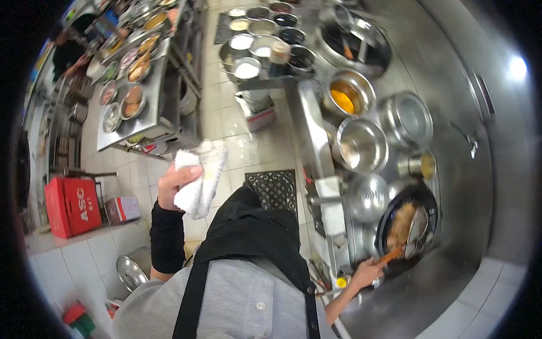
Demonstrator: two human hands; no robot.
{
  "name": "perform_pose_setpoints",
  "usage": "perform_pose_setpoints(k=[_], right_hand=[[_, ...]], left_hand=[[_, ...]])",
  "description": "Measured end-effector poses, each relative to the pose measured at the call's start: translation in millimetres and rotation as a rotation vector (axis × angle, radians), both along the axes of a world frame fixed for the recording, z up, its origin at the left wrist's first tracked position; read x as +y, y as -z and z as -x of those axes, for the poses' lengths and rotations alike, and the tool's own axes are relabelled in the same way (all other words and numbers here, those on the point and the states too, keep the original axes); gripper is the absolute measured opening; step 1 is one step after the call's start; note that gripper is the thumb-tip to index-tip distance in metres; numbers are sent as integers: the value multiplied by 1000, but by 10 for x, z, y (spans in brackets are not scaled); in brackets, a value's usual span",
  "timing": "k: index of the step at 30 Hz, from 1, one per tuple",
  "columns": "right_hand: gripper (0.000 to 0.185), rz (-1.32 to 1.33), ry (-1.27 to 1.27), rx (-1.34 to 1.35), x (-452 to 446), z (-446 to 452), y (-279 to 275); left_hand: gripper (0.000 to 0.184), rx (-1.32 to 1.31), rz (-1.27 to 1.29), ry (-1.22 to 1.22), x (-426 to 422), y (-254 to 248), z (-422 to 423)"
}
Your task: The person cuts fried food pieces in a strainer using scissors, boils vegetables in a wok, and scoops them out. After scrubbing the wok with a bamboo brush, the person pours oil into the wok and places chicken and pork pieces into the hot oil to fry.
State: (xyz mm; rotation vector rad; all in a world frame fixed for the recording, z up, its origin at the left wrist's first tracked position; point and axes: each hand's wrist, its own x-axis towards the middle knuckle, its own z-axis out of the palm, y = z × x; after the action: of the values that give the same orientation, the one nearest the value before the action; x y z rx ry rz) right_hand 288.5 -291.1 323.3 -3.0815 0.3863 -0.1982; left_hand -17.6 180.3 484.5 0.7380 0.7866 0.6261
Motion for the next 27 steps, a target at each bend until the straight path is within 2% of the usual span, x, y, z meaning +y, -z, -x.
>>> perform_pose_setpoints(k=[2, 4, 5, 7, 8, 10, 11, 13, 14, 15, 16, 17, 18, 19, 20, 23, 24, 26, 27], right_hand=[[55, 351, -166, -213, 669, 0, -388], [51, 201, -473, -280, 1032, -374, -395], [47, -26, -639, -224, 1564, -374, -634], [32, -303, -862, -217, 2420, -382, -624], [26, -619, -862, -49, 3073, -79, -898], [14, -851, -1106, 102, 3835, 203, -871], [12, -884, -1260, 136, 4315, 511, -1127], [5, -1080, -1542, 317, 5055, 986, -1332], [6, -1185, -1773, 410, 5441, 1159, -1421], [10, -1232, -1899, 538, 5756, 1346, -1417], [25, -1249, -2103, 512, 6167, 1497, -1471], [39, -1165, -2239, 576, 6528, 1614, -1480], [49, -1087, -2321, 489, 6890, 1700, -1458], [50, -974, -2339, 492, 7204, 1777, -1429], [48, -973, -2328, 360, 7528, 1843, -1386], [46, -941, -2256, 22, 8439, 1862, -1449], [49, -885, -2256, 20, 8738, 1820, -1567], [55, -767, -2258, 36, 9267, 1780, -1770], [46, -906, -2209, -59, 9493, 1745, -1777]], left_hand=[[45, 39, -29, -12, 305, 18, 133], [42, 28, -53, 9, 516, -38, 124], [39, 19, -87, 65, 666, 9, 132], [38, -4, -111, 100, 889, 61, 29], [39, -24, -115, 144, 1043, 131, -18], [36, -50, -132, 149, 1385, 226, -185], [33, -16, -195, 112, 1622, 402, -278], [30, 153, -343, -58, 2216, 800, -503], [29, 238, -456, -142, 2606, 1008, -660], [24, 281, -496, -278, 3023, 1211, -849], [18, 323, -537, -414, 3460, 1344, -1030], [16, 201, -488, -472, 3940, 1376, -1200], [14, 77, -435, -530, 4433, 1396, -1361], [22, 255, -532, -544, 4972, 1411, -1458], [31, 434, -627, -557, 5500, 1375, -1513], [43, 721, -751, -568, 6685, 1017, -1489], [46, 846, -777, -534, 7046, 866, -1415], [54, 1025, -871, -582, 7900, 975, -1218], [55, 1055, -901, -563, 8159, 901, -1123]])
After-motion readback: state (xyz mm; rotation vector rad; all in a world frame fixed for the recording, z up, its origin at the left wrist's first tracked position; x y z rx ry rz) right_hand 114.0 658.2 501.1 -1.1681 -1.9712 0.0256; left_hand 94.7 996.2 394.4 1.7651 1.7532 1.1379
